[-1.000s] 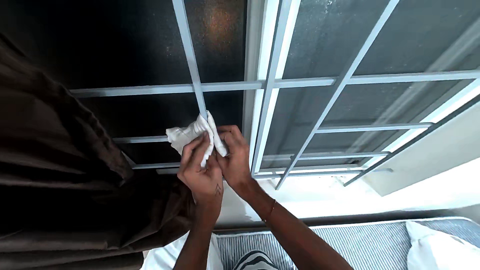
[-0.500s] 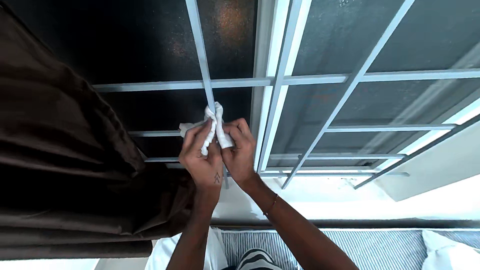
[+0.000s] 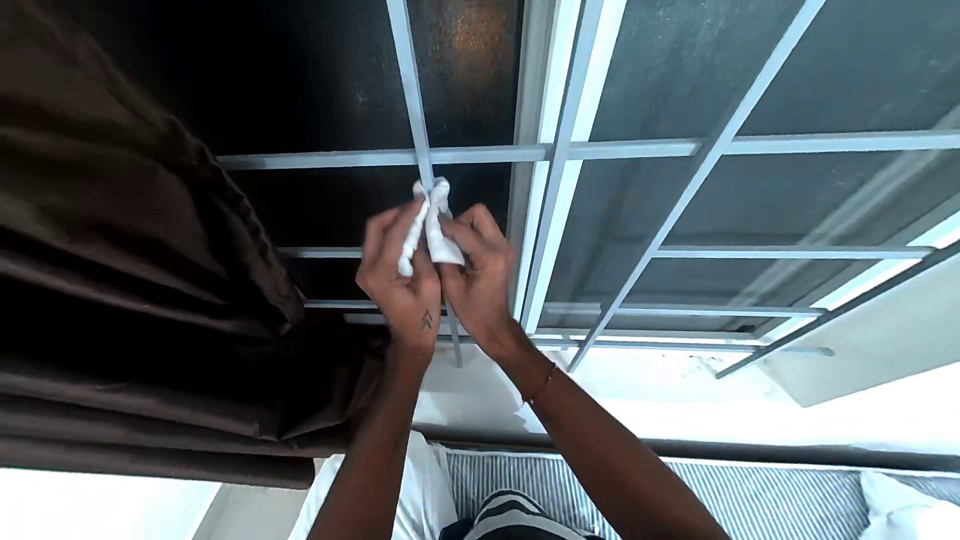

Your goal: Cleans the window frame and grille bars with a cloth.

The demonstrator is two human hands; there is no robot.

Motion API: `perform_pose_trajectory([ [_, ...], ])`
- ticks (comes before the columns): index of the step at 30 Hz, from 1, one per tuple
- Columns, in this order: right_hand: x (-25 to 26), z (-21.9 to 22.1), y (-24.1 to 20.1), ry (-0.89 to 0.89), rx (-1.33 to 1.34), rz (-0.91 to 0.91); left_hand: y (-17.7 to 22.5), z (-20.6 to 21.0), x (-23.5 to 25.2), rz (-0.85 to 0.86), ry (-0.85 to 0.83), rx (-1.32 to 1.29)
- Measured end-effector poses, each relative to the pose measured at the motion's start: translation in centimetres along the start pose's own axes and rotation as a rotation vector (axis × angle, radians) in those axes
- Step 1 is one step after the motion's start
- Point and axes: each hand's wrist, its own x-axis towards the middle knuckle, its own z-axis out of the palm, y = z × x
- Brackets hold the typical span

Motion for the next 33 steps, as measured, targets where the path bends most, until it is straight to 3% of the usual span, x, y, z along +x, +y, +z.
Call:
perform_pose_trajectory([
  [5,-3.9,-0.8,1.0,-0.099,-0.104,0.012,-1.8,0.2,-3.7,-0.038,-0.025,0.066],
  [14,4.4,0.1,-1.0,-0.033,-0.074,-0.139,0.9,1.0,4.7,-0.027,0.061,-0.021],
  [17,1.9,-1.1,-0.4,-0.153,-0.159,-0.150,0.4,0.9,1.2,-0.045,-0.014,0.136],
  [20,-1.0,-1.0,1.7,-0.153,-0.194,-0.176,-1.1,1.2,-2.5,-0.019,-0.055,0.179],
  [26,-0.1,0.4,2.6,-0.079,-0.076,-0.188,-1.9,0.5,0.2,-0.064,-0.076,0.073],
  [30,3.7,0.0,-0.4,-0.043,-0.093,-0.197,-0.4,1.5,4.0,-0.069,0.094,-0.165],
  [33,3.0,-0.6,-0.6,-0.107,-0.134,-0.208,0.2,2.5,2.0,-0.163,0.111,-0.239],
])
